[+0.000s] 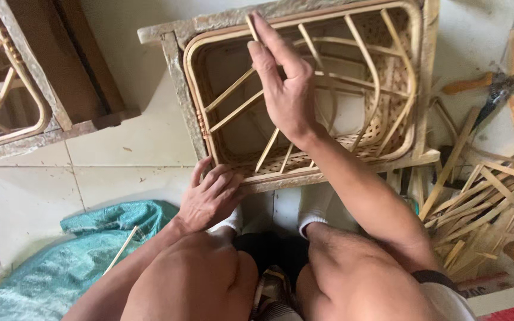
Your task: The person sits on the floor weaving thin bamboo strips into a rectangular basket held in a wooden frame mold, pressing curved ribs into place and tucking strip ends into the woven rim. They use pliers to trim and grip strips and tap strips tight with a hammer, with a glue bottle and scrap strips on the floor beside them.
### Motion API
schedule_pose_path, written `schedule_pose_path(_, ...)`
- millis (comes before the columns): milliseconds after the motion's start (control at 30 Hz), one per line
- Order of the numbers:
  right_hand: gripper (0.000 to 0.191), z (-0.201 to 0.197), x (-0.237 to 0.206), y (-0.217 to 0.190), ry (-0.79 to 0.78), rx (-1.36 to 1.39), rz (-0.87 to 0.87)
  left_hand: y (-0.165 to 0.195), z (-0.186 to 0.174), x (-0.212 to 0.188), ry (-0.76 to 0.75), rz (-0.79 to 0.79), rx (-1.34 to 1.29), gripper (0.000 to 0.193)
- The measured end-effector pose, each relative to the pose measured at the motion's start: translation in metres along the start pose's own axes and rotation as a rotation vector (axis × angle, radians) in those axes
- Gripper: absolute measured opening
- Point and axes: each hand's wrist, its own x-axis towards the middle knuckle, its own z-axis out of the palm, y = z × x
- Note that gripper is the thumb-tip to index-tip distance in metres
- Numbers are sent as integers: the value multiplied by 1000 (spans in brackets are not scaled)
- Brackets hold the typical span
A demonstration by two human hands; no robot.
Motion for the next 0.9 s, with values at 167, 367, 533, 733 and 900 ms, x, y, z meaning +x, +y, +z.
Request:
schedule_pose_path(167,33,19,-8,3,2,-59,-220,-7,4,-4,16,-3,-18,46)
schedule_pose_path(367,35,21,-16,15,-26,-88,-37,-5,10,-13,-40,-15,-28,43)
schedule_pose_path(533,32,20,-10,14,-10,-351,-385,-31,-35,34,-43,82,-44,55)
schedule_pose_path(733,37,22,-8,2,-105,-339,145,-141,-35,140,39,83,289,62)
schedule_pose_path(900,29,26,-12,2,-59,-384,-95,-152,-30,162,-59,275,226,53)
